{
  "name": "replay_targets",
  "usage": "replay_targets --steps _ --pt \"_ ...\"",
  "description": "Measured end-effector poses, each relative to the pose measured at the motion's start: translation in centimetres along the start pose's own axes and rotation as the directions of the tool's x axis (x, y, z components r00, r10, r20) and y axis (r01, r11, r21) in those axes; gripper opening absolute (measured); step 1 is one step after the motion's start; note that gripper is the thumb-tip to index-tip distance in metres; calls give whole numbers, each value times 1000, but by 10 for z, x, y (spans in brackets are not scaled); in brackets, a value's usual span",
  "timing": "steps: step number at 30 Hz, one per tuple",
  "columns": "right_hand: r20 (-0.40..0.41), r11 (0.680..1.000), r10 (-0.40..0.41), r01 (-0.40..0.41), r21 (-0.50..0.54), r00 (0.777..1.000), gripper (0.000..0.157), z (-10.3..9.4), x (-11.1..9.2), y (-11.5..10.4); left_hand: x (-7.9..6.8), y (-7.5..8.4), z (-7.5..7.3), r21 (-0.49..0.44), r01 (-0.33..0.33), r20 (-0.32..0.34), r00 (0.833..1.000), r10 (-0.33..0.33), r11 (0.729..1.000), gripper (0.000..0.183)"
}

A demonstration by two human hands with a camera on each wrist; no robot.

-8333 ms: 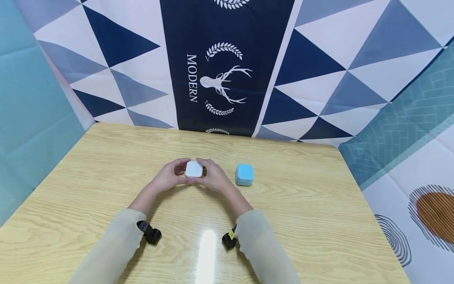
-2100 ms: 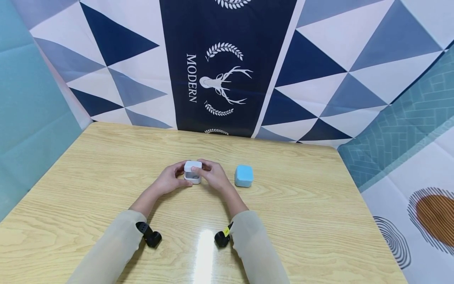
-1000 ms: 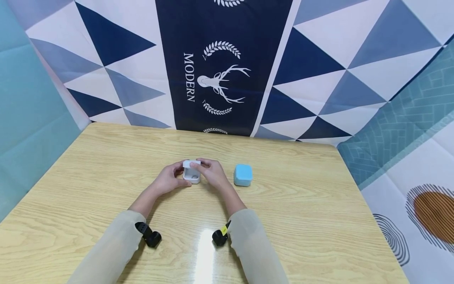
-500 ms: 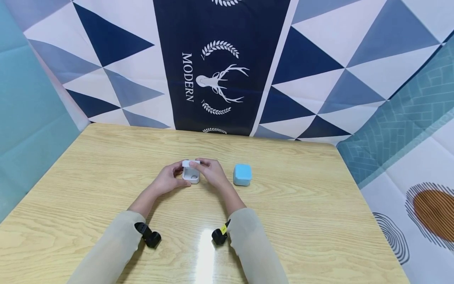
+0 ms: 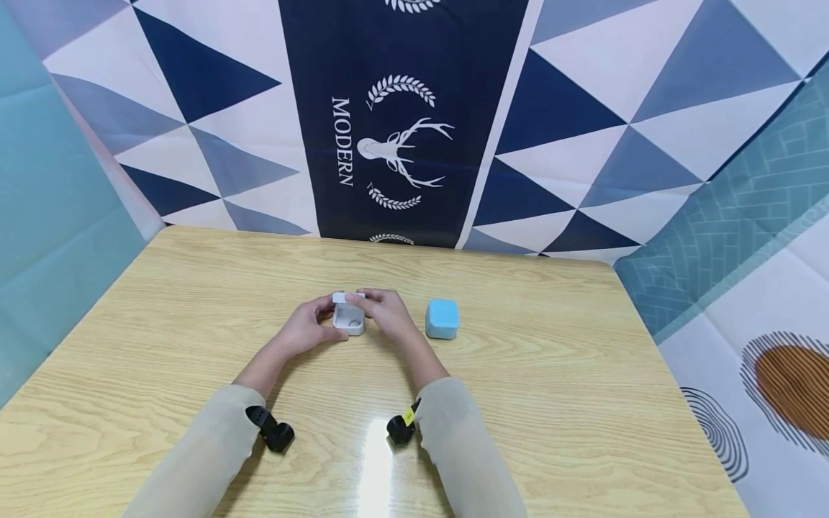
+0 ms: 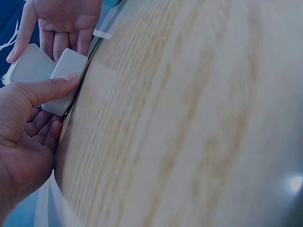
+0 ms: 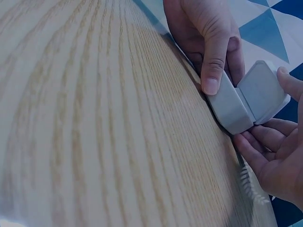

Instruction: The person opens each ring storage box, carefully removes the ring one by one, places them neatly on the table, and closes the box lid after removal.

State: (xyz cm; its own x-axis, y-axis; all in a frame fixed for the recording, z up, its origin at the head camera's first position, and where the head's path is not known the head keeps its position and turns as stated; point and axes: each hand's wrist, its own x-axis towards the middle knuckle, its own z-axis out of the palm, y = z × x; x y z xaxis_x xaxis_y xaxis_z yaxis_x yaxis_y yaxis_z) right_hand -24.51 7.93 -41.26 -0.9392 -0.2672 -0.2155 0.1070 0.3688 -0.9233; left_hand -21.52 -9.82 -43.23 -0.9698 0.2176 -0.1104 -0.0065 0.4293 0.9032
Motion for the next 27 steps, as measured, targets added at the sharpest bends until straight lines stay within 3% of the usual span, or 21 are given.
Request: replay_targets --steps 18,27 --pt "19 996 25 -27 79 999 53 -1 1 -2 -1 2 2 -10 7 -10 1000 -7 1000 79" --pt "37 997 38 -40 68 999 51 -3 -20 -27 -1 3 3 -9 5 -16 1000 -5 1000 79"
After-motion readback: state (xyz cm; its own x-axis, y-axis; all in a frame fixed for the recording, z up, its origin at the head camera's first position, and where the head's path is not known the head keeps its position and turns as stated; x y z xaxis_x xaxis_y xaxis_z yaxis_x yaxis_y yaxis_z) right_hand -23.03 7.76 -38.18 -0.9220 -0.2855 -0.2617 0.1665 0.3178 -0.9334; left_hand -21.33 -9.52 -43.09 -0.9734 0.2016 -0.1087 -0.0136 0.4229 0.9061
